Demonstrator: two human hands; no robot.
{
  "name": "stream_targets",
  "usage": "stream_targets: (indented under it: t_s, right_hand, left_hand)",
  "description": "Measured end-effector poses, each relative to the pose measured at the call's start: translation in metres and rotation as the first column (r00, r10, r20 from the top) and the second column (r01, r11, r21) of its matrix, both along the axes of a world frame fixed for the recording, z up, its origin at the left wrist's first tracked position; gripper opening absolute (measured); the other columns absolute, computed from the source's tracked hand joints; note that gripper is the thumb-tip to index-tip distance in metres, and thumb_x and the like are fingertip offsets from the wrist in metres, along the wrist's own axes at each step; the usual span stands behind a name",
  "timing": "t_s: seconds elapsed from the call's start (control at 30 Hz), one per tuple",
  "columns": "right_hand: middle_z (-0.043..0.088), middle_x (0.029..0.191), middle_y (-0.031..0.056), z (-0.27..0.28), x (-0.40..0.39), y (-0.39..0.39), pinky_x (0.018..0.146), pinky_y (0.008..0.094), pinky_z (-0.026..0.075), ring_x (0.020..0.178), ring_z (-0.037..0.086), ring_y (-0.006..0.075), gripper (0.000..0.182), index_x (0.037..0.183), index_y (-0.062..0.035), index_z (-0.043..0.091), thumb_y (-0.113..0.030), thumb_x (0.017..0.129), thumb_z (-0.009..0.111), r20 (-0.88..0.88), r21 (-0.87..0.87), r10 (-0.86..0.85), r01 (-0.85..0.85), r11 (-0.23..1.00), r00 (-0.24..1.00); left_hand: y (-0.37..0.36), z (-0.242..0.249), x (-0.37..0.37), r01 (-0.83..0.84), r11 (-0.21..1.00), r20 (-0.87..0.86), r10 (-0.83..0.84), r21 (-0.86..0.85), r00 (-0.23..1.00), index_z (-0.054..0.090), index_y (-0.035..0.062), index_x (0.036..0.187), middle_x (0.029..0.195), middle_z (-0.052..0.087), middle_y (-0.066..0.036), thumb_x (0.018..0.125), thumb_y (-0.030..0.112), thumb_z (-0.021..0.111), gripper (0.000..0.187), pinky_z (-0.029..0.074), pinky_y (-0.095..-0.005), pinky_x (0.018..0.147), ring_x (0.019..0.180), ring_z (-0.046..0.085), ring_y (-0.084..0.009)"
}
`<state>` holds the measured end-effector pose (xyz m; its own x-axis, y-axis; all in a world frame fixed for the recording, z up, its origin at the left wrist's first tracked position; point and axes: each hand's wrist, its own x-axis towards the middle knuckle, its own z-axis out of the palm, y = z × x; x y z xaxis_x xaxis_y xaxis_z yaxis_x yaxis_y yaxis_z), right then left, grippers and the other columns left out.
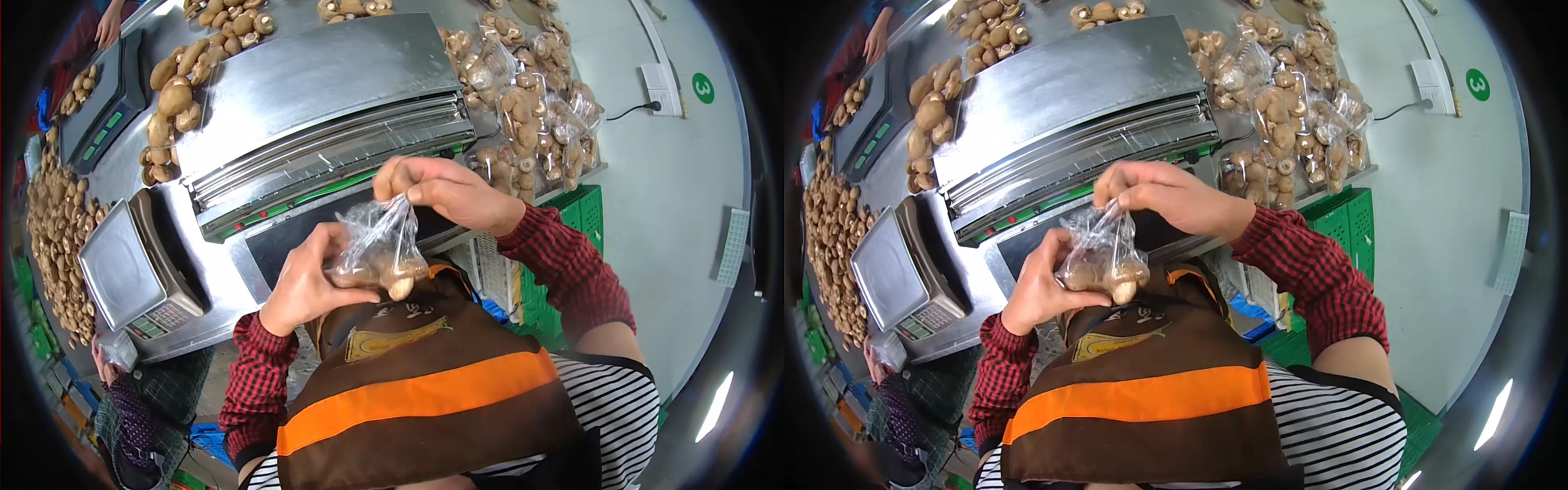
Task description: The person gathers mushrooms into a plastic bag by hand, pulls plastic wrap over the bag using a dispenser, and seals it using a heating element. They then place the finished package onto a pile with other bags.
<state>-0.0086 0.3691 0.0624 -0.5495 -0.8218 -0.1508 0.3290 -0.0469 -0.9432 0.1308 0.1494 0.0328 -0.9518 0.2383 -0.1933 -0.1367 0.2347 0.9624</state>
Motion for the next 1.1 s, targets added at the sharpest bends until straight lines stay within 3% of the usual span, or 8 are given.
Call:
stream_targets:
  t_s: [0.07,0.13,0.2,0.3,0.47,0.67,0.87,1.1]
  right_hand:
    - [0.058,0.095,0.0049,-0.006,0.000,0.002,0.073,0.0244,0.046,0.081,0.057,0.0133,0.005,0.092,-0.0033,0.048,-0.006,0.093,0.044,-0.017,0.054,-0.030,0.031,0.998,0.999]
    - [0.060,0.098,0.0065,-0.006,0.008,0.002,0.071,0.0261,0.048,0.085,0.059,0.0136,0.008,0.098,-0.0038,0.046,-0.009,0.098,0.041,0.410,0.187,-0.082,0.004,0.982,0.908]
    - [0.059,0.095,0.0047,-0.007,0.012,0.001,0.066,0.0252,0.048,0.079,0.058,0.0106,0.009,0.101,-0.0054,0.045,-0.013,0.102,0.042,0.349,0.259,-0.103,0.010,0.966,0.931]
    - [0.055,0.086,-0.0001,-0.016,0.011,0.003,0.062,0.0201,0.046,0.070,0.051,0.0052,0.007,0.102,-0.0077,0.049,-0.013,0.100,0.052,0.394,0.203,-0.250,0.181,0.962,0.884]
    - [0.055,0.089,-0.0003,-0.004,-0.003,-0.001,0.063,0.0206,0.046,0.071,0.052,0.0052,0.011,0.107,-0.0063,0.051,-0.010,0.098,0.055,0.070,0.210,-0.355,0.334,0.919,0.932]
    - [0.058,0.081,-0.0007,-0.007,-0.023,0.006,0.060,0.0178,0.043,0.068,0.052,0.0057,0.025,0.108,-0.0026,0.060,-0.024,0.097,0.061,0.497,0.354,-0.052,-0.148,0.923,0.866]
    - [0.059,0.082,-0.0012,-0.021,-0.006,0.000,0.065,0.0224,0.045,0.071,0.052,0.0060,0.023,0.093,-0.0046,0.063,-0.027,0.098,0.059,0.385,0.310,0.028,-0.158,0.938,0.922]
    - [0.061,0.096,0.0032,-0.039,0.023,0.004,0.080,0.0262,0.044,0.088,0.055,0.0098,0.017,0.095,-0.0005,0.060,-0.012,0.101,0.047,0.018,0.099,-0.281,0.278,0.955,0.959]
  left_hand:
    - [-0.004,-0.001,-0.010,0.096,0.995,-0.094,-0.098,-0.027,0.991,0.056,0.0002,0.113,0.102,0.061,-0.012,0.060,0.025,0.092,0.069,0.052,-0.0325,0.083,0.089,0.065,-0.0249]
    - [0.001,-0.012,-0.013,0.094,0.993,-0.156,-0.082,0.075,0.984,0.058,0.0006,0.116,0.105,0.062,-0.011,0.065,0.021,0.090,0.064,0.051,-0.0317,0.084,0.091,0.065,-0.0221]
    - [0.003,-0.024,-0.012,0.096,0.979,-0.208,-0.058,0.177,0.976,0.059,0.0009,0.119,0.108,0.062,-0.009,0.069,0.018,0.088,0.060,0.050,-0.0308,0.086,0.092,0.064,-0.0193]
    - [0.001,-0.028,-0.009,-0.096,0.879,0.319,-0.066,0.466,0.946,0.058,0.0023,0.125,0.107,0.064,-0.002,0.076,0.011,0.082,0.055,0.049,-0.0282,0.087,0.095,0.060,-0.0089]
    - [-0.003,-0.031,-0.018,-0.060,0.888,0.302,-0.091,0.456,0.949,0.057,0.0001,0.124,0.100,0.067,-0.002,0.079,0.010,0.080,0.051,0.050,-0.0264,0.085,0.092,0.060,-0.0072]
    - [-0.017,-0.024,-0.037,0.011,0.954,0.278,-0.099,0.301,0.956,0.062,-0.0004,0.116,0.098,0.068,-0.004,0.084,0.017,0.077,0.040,0.051,-0.0274,0.082,0.089,0.061,-0.0082]
    - [-0.041,-0.004,-0.050,0.060,0.971,0.261,-0.121,0.230,0.958,0.062,-0.0002,0.117,0.101,0.068,-0.006,0.087,0.028,0.073,0.042,0.049,-0.0265,0.082,0.090,0.060,-0.0084]
    - [-0.040,0.007,-0.026,-0.004,0.899,0.468,-0.225,0.438,0.854,0.047,-0.0002,0.133,0.114,0.060,-0.004,0.089,0.024,0.071,0.056,0.044,-0.0273,0.092,0.103,0.055,-0.0101]
